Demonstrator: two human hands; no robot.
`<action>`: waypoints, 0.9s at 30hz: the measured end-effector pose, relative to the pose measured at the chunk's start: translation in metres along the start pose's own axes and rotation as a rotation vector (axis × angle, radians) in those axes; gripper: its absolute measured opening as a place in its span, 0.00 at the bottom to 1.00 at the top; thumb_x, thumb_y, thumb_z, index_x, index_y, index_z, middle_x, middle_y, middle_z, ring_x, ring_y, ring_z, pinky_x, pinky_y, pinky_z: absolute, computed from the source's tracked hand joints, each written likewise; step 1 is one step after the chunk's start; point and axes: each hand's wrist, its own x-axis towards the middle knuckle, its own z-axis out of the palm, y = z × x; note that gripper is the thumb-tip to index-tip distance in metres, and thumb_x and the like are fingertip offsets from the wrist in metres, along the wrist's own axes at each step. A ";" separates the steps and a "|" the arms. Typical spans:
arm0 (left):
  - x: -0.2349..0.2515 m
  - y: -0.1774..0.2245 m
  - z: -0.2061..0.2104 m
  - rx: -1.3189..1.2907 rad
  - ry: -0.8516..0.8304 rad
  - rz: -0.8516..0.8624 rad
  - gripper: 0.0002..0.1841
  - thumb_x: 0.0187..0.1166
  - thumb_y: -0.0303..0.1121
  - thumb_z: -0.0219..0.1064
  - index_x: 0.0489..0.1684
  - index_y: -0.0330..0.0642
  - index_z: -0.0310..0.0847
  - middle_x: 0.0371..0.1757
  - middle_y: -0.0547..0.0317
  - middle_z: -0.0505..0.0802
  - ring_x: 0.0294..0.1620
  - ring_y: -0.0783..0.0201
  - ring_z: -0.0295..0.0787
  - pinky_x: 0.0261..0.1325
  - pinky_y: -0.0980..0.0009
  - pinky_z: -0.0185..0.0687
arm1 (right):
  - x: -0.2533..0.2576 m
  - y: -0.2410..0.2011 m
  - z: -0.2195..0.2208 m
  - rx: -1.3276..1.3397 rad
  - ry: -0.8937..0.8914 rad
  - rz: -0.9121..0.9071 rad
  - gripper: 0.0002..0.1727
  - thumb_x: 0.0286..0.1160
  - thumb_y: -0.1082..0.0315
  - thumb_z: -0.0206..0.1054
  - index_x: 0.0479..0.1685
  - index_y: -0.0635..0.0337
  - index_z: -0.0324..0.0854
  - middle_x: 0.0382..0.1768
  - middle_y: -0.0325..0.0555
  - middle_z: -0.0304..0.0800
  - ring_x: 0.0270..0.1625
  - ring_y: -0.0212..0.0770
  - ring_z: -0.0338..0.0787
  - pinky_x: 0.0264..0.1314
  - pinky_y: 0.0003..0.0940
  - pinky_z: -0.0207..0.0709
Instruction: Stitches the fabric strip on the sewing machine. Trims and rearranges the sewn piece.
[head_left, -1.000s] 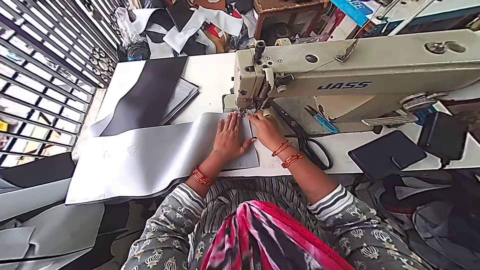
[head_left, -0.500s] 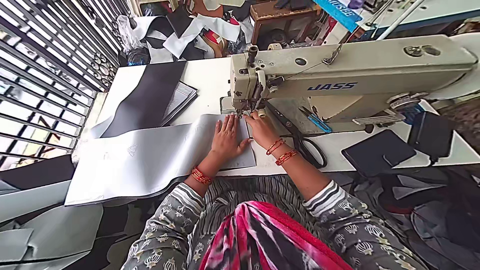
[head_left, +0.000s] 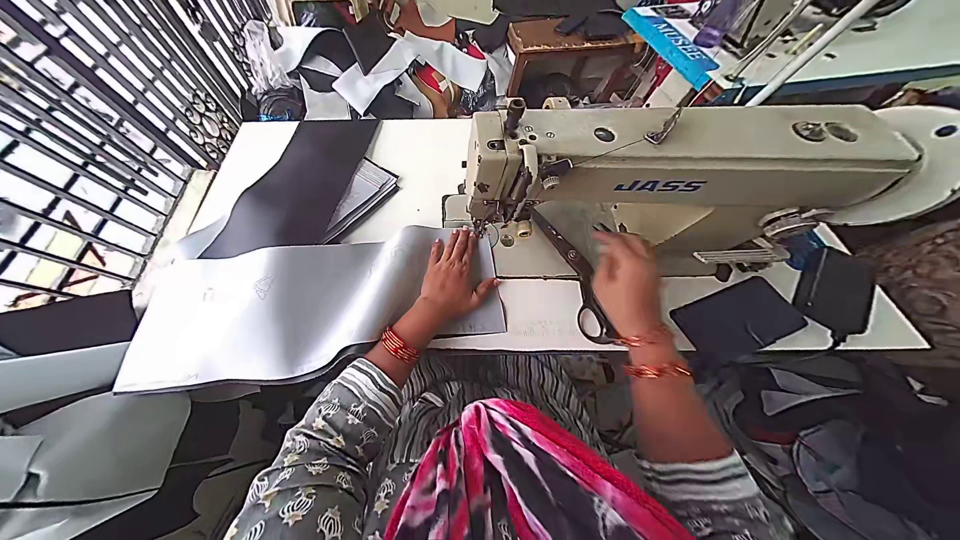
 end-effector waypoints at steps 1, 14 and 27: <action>0.000 0.000 0.000 0.002 -0.006 -0.002 0.51 0.81 0.69 0.49 0.93 0.31 0.50 0.95 0.41 0.56 0.97 0.47 0.44 0.93 0.40 0.35 | -0.006 0.020 -0.015 -0.046 0.070 0.065 0.20 0.85 0.76 0.51 0.66 0.75 0.82 0.65 0.76 0.82 0.72 0.74 0.80 0.76 0.65 0.71; -0.001 -0.002 0.007 0.026 0.075 0.019 0.52 0.79 0.69 0.50 0.91 0.29 0.54 0.94 0.41 0.60 0.96 0.45 0.50 0.92 0.39 0.40 | -0.043 0.115 -0.022 -0.237 0.171 0.089 0.25 0.77 0.86 0.46 0.69 0.76 0.81 0.72 0.75 0.81 0.80 0.73 0.76 0.89 0.63 0.56; -0.002 -0.002 0.007 0.038 0.090 0.019 0.51 0.80 0.68 0.51 0.91 0.29 0.54 0.93 0.40 0.61 0.95 0.45 0.52 0.92 0.39 0.42 | -0.047 0.119 -0.013 -0.258 0.168 0.105 0.26 0.77 0.86 0.46 0.71 0.74 0.80 0.74 0.72 0.80 0.80 0.70 0.78 0.87 0.60 0.61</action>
